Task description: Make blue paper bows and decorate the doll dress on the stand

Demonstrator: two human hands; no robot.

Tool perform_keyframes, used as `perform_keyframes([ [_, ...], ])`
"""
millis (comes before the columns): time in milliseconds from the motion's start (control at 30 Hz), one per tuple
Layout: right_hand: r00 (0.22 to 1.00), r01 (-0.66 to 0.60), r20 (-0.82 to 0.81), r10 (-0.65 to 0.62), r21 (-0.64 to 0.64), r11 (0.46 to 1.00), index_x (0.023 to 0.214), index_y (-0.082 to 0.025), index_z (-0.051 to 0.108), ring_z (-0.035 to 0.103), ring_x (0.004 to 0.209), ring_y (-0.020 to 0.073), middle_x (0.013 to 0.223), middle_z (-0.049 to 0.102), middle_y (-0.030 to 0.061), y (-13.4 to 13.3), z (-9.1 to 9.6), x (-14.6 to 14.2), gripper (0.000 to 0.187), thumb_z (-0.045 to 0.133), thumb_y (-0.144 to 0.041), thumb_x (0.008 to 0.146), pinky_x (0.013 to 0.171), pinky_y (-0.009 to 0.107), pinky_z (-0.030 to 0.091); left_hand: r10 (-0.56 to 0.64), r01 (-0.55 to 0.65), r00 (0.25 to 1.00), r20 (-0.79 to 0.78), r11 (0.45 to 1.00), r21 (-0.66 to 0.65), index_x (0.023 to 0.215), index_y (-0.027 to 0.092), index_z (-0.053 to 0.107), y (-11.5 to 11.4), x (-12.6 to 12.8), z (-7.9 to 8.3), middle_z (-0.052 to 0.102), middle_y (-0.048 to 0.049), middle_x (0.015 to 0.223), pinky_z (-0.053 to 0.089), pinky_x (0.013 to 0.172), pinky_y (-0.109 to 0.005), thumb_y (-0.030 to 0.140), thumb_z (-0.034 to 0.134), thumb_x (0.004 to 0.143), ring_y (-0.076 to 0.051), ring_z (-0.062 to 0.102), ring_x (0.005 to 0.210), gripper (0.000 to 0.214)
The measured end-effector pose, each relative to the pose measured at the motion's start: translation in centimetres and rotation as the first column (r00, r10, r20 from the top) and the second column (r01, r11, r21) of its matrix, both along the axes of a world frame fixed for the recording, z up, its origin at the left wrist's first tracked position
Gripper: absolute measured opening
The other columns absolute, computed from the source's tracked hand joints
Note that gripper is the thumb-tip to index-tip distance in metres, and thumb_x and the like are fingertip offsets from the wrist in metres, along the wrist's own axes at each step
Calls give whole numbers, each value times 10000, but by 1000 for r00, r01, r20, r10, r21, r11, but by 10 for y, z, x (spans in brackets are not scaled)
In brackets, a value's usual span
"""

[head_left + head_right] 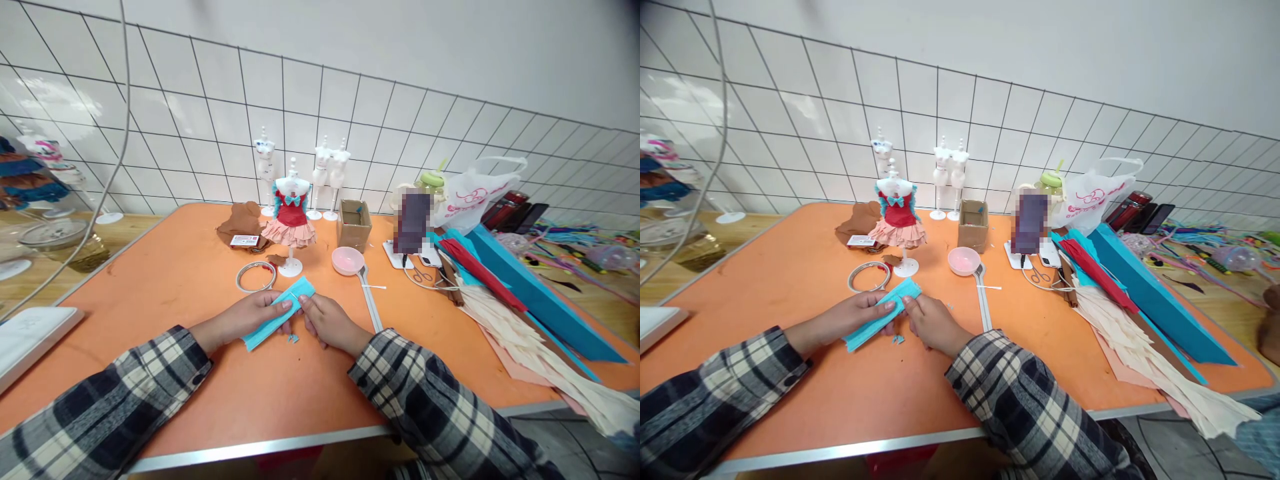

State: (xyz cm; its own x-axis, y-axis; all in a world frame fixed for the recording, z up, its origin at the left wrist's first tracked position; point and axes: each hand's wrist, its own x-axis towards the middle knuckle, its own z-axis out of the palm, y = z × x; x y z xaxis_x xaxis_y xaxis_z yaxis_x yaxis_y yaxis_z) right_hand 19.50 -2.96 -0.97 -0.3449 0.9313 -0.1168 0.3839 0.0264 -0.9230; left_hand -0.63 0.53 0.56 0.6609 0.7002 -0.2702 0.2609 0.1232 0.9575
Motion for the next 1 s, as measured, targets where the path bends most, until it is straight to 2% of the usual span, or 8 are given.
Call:
perform_keyframes([
  [133, 1000, 18, -20, -18, 24, 1000, 837, -196, 466, 387, 347, 46, 537, 447, -79, 0, 1, 0, 368, 307, -487, 997, 347, 163, 312, 100, -101, 994, 36, 995, -1, 914, 171, 594, -4, 4, 1, 701, -45, 773, 515, 622, -284, 592, 550, 840, -182, 654, 662, 430],
  [333, 995, 18, -101, -18, 4, 1000, 792, -209, 426, 356, 386, 59, 528, 415, -77, -2, 2, -4, 386, 342, -542, 966, 376, 183, 273, 122, -122, 992, 43, 993, -4, 947, 162, 603, -6, 10, 2, 693, -44, 714, 512, 608, -276, 568, 603, 812, -171, 647, 623, 428],
  [700, 990, 8, -137, -15, -48, 999, 788, -211, 405, 317, 332, 48, 497, 368, -97, -5, 2, -5, 373, 330, -524, 976, 331, 173, 280, 103, -102, 992, 72, 994, -27, 923, 167, 611, -4, 8, -1, 700, -38, 688, 494, 588, -258, 556, 614, 813, -164, 638, 615, 404],
  [1000, 968, -11, -250, -29, -158, 987, 862, -200, 487, 290, 303, 38, 550, 377, -102, 0, 1, -2, 398, 364, -569, 948, 268, 170, 300, 208, -207, 975, 81, 978, -20, 870, 151, 634, -5, 10, 3, 677, -26, 682, 473, 582, -250, 560, 662, 764, -146, 603, 589, 423],
])
